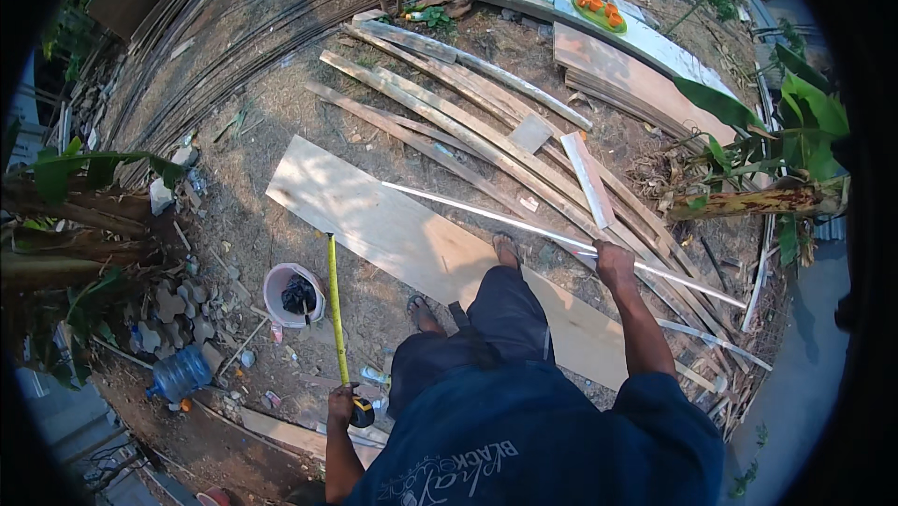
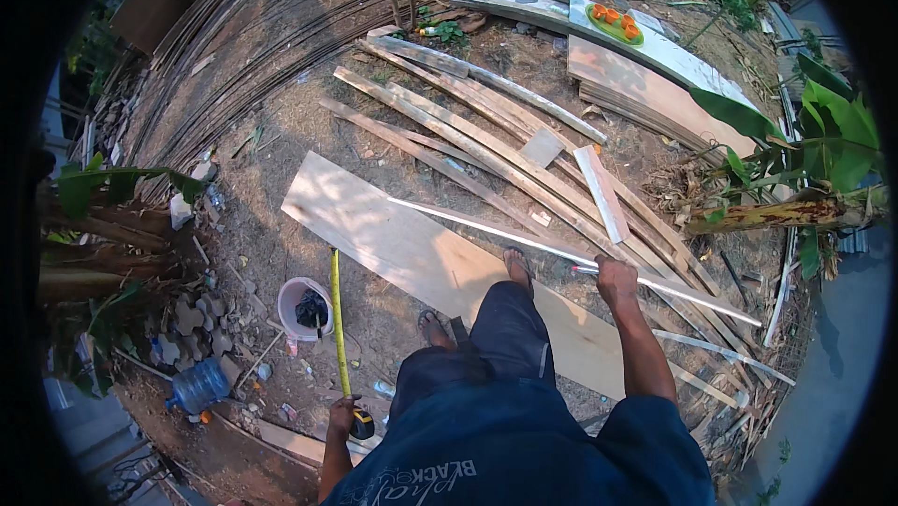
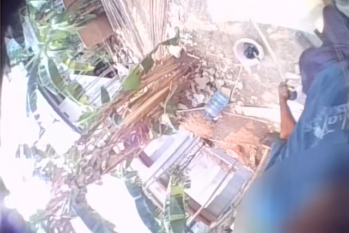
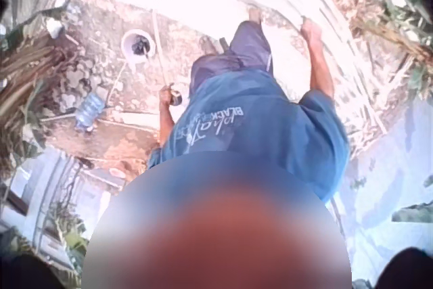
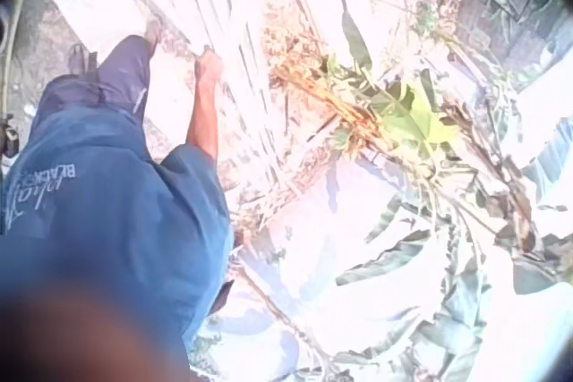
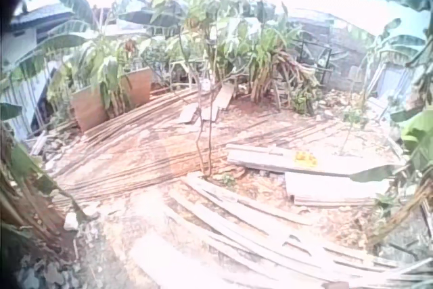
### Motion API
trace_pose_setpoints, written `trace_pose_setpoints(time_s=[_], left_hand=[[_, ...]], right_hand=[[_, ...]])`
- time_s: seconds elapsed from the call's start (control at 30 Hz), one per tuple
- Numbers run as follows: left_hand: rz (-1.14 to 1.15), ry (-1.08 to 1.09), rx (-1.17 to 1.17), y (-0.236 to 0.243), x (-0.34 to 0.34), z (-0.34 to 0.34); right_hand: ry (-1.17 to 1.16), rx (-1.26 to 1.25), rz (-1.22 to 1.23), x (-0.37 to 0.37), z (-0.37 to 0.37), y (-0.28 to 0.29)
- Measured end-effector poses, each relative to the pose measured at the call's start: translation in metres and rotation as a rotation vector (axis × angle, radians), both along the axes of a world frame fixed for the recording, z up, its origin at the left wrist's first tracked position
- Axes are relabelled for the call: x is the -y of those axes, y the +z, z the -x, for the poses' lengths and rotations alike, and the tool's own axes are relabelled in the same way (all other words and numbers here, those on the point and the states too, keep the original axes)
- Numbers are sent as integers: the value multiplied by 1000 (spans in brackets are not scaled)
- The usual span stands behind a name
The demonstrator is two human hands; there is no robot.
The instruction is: The person measures a large sheet of plywood with a tape measure and marks it with a pen. They then use a hand saw to cut the plywood along the marked line, separating it into two pieces.
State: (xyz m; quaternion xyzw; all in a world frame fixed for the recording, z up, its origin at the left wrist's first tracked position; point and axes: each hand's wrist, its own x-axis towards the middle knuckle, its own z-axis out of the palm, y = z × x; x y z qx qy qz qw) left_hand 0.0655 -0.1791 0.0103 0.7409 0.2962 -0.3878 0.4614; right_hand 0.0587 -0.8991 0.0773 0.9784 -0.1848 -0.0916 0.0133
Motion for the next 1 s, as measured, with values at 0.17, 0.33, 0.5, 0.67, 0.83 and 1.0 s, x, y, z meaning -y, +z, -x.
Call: trace_pose_setpoints(time_s=[0.17, 0.33, 0.5, 0.67, 0.83, 1.0], left_hand=[[-91, -18, -42, 11, -81, -22], [-164, -110, -136, 6, -93, -23], [-136, -397, -141, -4, -71, -32], [-28, -635, 51, 4, -29, -47], [39, -647, 86, 25, 16, -41], [107, -769, 63, 47, 52, -8]], right_hand=[[-96, -16, -8, -61, 68, -8], [-192, -44, -56, -102, 124, -19], [-335, 41, -88, -154, 201, -31], [-609, -109, -60, -238, 300, -63], [-1018, -243, -589, -285, 402, -94], [-957, -199, -732, -307, 472, -117]])
